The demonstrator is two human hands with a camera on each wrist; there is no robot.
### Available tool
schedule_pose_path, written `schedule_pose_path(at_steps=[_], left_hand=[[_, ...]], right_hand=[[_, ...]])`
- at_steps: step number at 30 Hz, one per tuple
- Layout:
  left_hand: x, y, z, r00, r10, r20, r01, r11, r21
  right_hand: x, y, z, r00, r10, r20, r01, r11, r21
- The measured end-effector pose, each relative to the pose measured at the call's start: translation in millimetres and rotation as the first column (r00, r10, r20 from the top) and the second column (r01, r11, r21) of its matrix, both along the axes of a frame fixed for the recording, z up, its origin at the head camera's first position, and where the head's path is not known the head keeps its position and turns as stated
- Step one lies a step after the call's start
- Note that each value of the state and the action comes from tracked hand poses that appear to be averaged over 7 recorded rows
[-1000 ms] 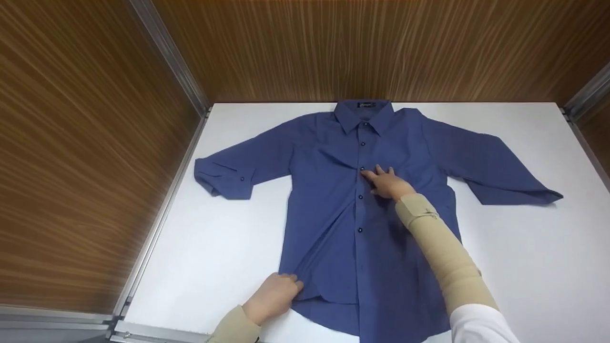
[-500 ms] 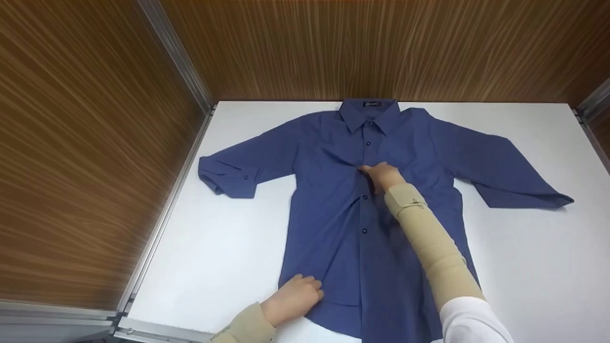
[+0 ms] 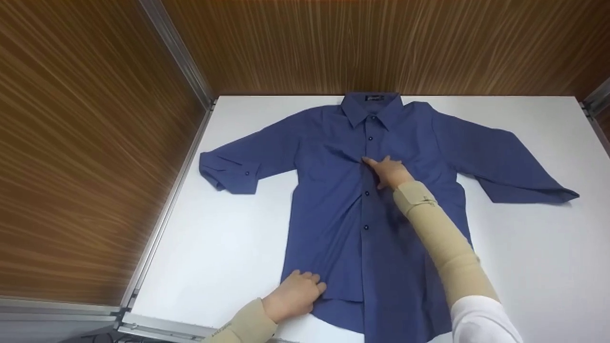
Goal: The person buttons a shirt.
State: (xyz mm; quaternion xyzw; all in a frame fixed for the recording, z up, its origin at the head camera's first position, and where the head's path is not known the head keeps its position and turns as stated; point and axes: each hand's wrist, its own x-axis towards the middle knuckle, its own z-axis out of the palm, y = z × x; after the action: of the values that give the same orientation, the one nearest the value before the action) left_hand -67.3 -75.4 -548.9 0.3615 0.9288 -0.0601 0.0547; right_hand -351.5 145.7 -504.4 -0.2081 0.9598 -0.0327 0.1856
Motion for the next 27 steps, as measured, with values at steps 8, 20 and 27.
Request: schedule_pose_path(at_steps=[8, 20, 27], left_hand=[[-3.9, 6.8, 1.4, 0.997, -0.010, -0.078, 0.017, 0.996, 0.084], [-20.5, -41.8, 12.5, 0.974, 0.218, 0.053, -0.224, 0.959, 0.174], [-24.5, -58.1, 9.3, 0.938, 0.313, 0.149, -0.326, 0.942, 0.074]], right_hand=[[46.1, 25.1, 0.2, 0.973, 0.162, -0.162, -0.178, 0.980, -0.088], [150.0, 143.9, -7.8, 0.957, 0.206, -0.202, -0.239, 0.959, -0.152], [170.4, 160.8, -22.5, 0.966, 0.173, -0.189, -0.189, 0.980, -0.065]])
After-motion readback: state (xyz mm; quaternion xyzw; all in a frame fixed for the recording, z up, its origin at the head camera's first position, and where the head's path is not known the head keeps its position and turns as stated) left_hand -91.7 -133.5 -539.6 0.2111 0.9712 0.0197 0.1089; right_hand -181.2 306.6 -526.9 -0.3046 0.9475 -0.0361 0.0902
